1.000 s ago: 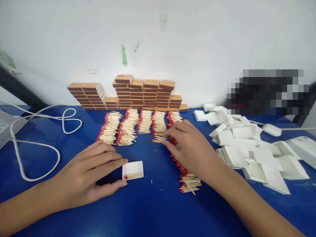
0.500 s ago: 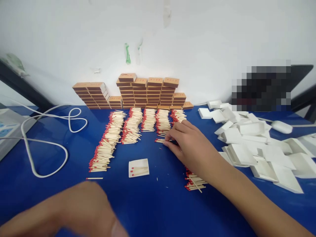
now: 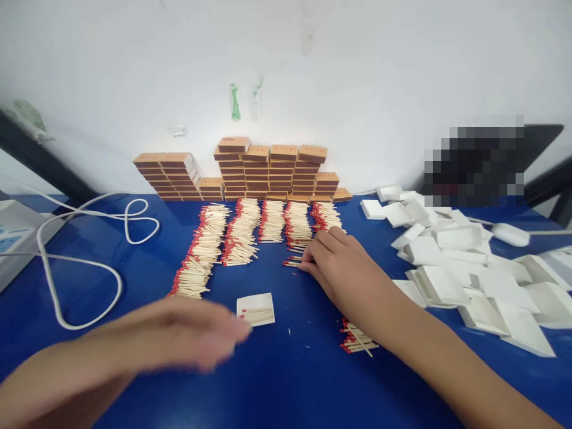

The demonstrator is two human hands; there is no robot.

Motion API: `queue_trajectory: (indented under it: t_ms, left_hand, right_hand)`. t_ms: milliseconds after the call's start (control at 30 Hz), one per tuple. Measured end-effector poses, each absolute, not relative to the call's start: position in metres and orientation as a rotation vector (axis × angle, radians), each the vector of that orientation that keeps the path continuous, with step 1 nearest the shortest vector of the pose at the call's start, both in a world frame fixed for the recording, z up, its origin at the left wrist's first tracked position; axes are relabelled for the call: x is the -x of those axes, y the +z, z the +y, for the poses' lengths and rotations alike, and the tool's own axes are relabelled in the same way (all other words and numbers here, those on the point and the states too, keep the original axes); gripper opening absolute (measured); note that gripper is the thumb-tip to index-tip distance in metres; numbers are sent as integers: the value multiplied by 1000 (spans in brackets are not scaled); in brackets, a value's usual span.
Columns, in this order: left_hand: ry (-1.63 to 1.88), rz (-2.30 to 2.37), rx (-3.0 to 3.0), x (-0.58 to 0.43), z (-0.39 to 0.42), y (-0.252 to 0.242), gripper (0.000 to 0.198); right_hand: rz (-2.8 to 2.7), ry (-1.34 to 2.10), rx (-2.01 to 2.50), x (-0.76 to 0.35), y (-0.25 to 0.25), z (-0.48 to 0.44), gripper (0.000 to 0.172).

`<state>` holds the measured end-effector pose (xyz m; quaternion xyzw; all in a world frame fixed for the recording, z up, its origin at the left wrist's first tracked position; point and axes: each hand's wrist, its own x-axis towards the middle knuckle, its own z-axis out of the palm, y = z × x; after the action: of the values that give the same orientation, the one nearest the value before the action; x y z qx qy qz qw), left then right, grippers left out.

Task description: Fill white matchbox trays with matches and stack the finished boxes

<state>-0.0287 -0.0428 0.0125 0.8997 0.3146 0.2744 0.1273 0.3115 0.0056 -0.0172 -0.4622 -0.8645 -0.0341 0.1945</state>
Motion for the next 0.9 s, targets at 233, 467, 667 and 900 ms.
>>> queue_trajectory:
  t_ms: [233, 467, 667, 900]
  left_hand:
    - [919, 937, -2859, 3, -22, 9, 38]
    - [821, 947, -2904, -3, -24, 0, 42]
    - [778, 944, -2875, -5, -25, -2, 31]
    - [800, 933, -2831, -4, -25, -3, 25]
  right_hand:
    - [-2465, -109, 1289, -311, -16, 2, 19]
    - [-2490, -146, 1301, -310, -19, 1, 19]
    - [-2463, -51, 1315, -307, -18, -2, 18]
    - [-2445, -8, 1266, -303, -14, -2, 13]
